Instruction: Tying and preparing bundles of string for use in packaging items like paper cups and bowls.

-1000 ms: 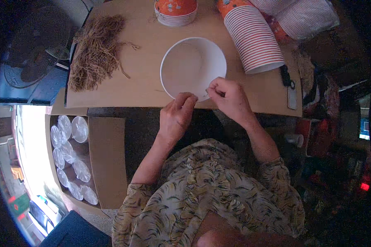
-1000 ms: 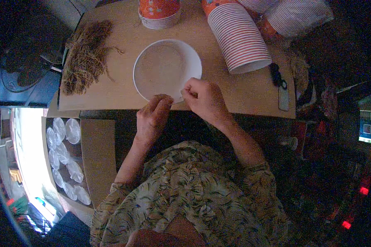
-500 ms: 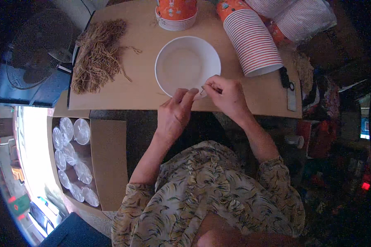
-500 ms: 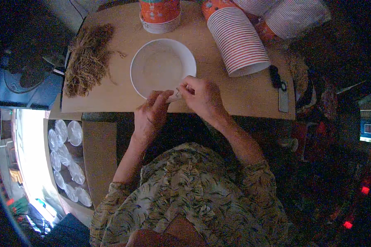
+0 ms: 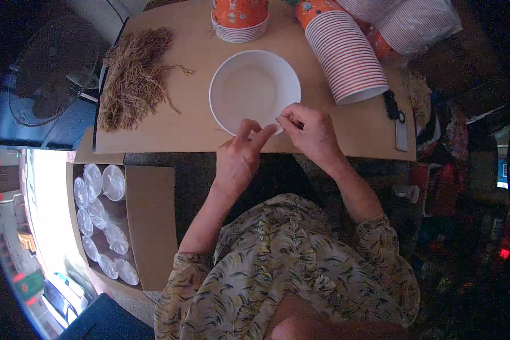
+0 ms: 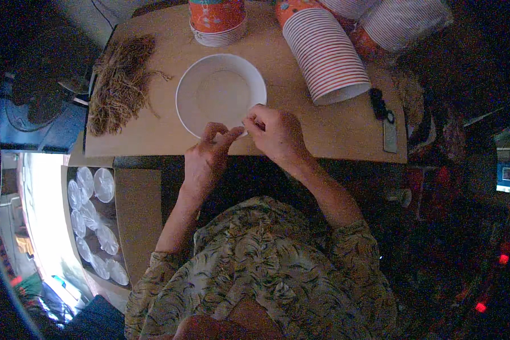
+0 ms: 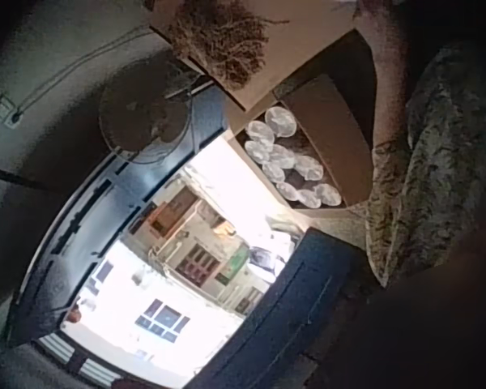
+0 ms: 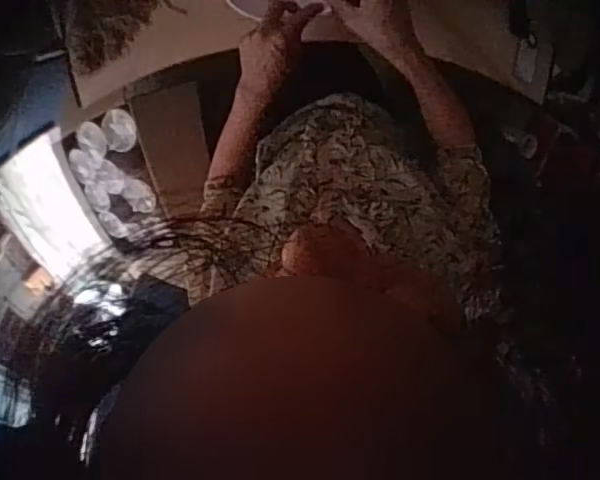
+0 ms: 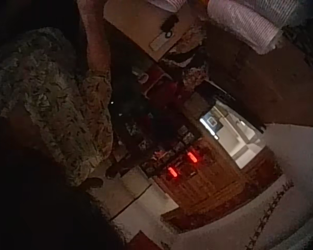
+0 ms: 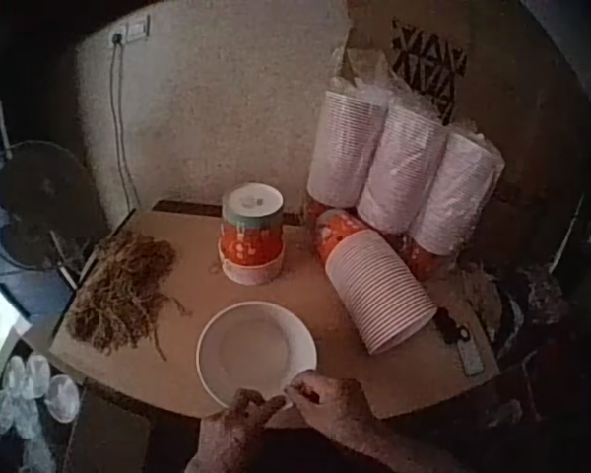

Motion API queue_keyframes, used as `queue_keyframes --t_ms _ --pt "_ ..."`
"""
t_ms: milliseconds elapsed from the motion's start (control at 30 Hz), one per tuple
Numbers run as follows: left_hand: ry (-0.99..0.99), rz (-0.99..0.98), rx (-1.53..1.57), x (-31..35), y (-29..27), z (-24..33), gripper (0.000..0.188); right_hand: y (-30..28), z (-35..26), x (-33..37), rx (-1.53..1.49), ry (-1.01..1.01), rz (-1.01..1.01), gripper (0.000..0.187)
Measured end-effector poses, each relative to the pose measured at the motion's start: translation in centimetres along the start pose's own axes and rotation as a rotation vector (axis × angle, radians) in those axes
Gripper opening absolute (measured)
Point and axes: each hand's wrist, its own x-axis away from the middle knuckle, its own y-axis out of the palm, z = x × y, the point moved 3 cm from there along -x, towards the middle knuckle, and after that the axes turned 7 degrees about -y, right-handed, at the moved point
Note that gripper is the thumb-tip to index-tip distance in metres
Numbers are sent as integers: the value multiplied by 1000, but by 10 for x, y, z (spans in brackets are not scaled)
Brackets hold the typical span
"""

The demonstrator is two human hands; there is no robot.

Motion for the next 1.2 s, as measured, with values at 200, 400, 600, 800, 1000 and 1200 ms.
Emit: queue_keyframes --t_ms 200,400,600,800,1000,1200 --pt "-71 37 222 -7 -3 -9 35 -7 0 -2 -115 14 26 18" --pt "-211 -62 669 -27 -19 -19 23 -4 2 1 -580 -137 159 24" --pt "-260 -209 901 -44 -35 -25 23 -11 -21 -8 -315 -260 128 38" --pt "-380 -478 958 -55 -47 -38 26 -16 -31 -13 -180 -303 169 40" --pt "-364 -538 1007 -58 -45 -33 28 -8 -33 -13 98 -458 275 31" --pt "-383 -568 1050 -58 -47 -27 30 -13 -37 -12 148 -614 385 25"
